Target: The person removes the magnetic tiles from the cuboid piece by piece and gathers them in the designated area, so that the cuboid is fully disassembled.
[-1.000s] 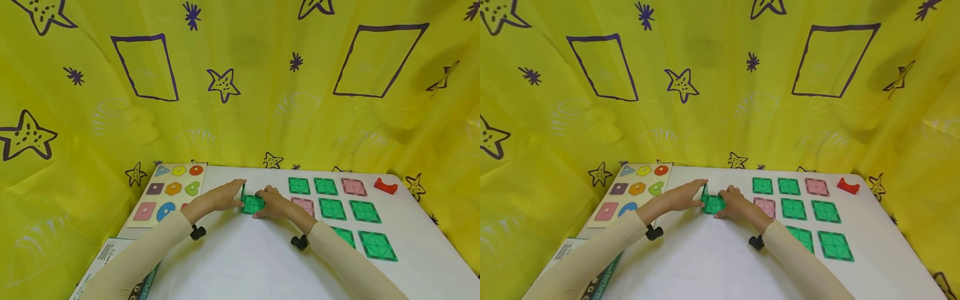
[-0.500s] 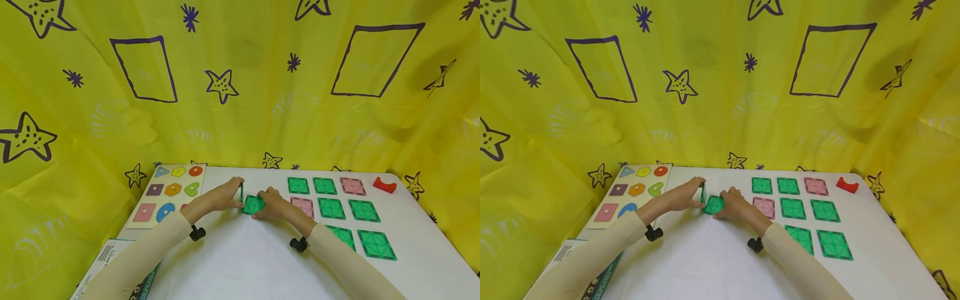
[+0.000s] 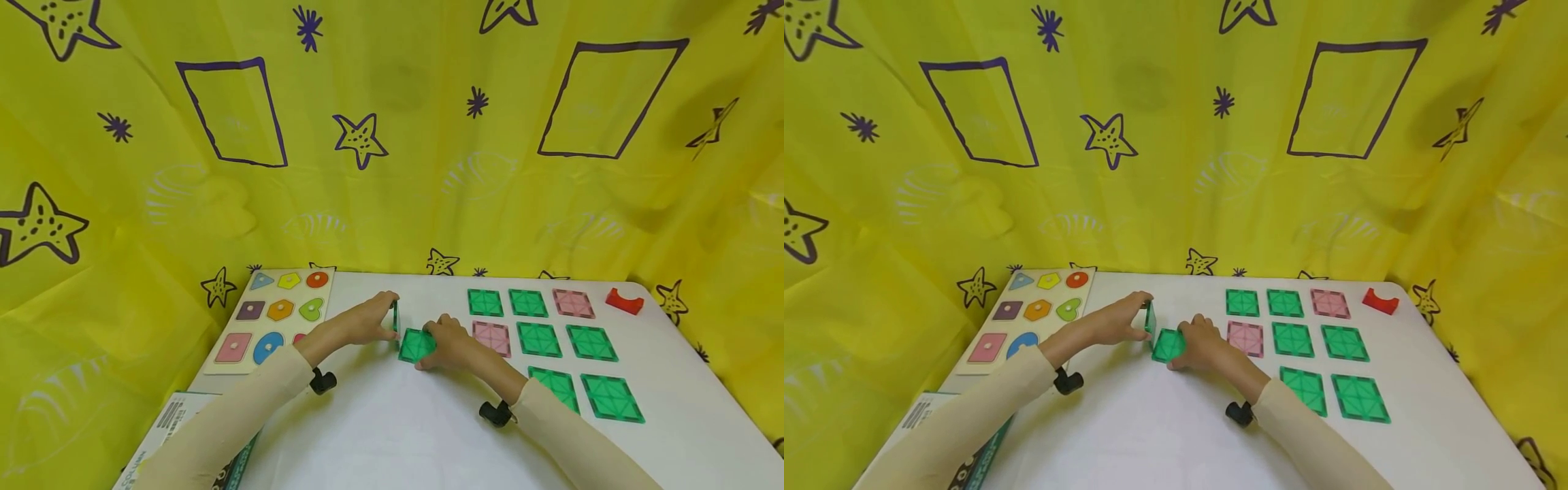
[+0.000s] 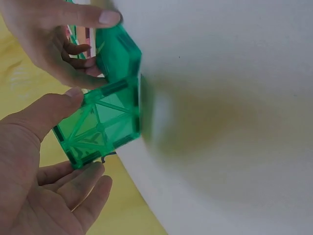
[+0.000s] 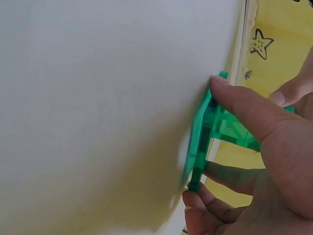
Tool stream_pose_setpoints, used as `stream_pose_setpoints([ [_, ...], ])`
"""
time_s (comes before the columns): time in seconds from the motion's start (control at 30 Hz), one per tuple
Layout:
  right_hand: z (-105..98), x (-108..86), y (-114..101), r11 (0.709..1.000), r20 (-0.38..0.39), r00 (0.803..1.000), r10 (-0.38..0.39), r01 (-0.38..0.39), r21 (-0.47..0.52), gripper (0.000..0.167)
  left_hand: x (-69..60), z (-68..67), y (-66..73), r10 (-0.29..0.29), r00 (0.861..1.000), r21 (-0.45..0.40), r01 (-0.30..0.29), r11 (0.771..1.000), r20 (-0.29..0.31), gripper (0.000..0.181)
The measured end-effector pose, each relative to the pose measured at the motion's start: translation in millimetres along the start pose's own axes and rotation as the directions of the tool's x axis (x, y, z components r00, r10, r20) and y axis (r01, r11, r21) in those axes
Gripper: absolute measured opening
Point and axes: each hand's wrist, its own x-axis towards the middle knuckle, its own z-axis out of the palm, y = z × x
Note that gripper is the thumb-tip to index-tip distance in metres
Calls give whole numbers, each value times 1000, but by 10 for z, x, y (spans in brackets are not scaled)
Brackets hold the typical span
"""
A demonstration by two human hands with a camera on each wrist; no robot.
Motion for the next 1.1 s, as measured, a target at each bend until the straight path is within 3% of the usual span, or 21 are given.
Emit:
stream_pose_setpoints([
  [0.2,4,-177,38,999,9,999,-51,51,4,81,-21,9,9,-25,1000,23,25,999,11,82],
  [0.47,-59,-441,170,992,-79,992,-97,102,70,79,-33,19,10,-18,1000,-1,18,1000,3,81],
  [0.73,-216,-776,428,994,-130,988,-85,93,60,78,-18,50,-18,-19,1000,-12,19,1000,3,82],
  [1.1,-275,-1162,798,992,-107,994,-13,26,124,84,-7,58,-28,-19,1000,-15,19,1000,0,82],
])
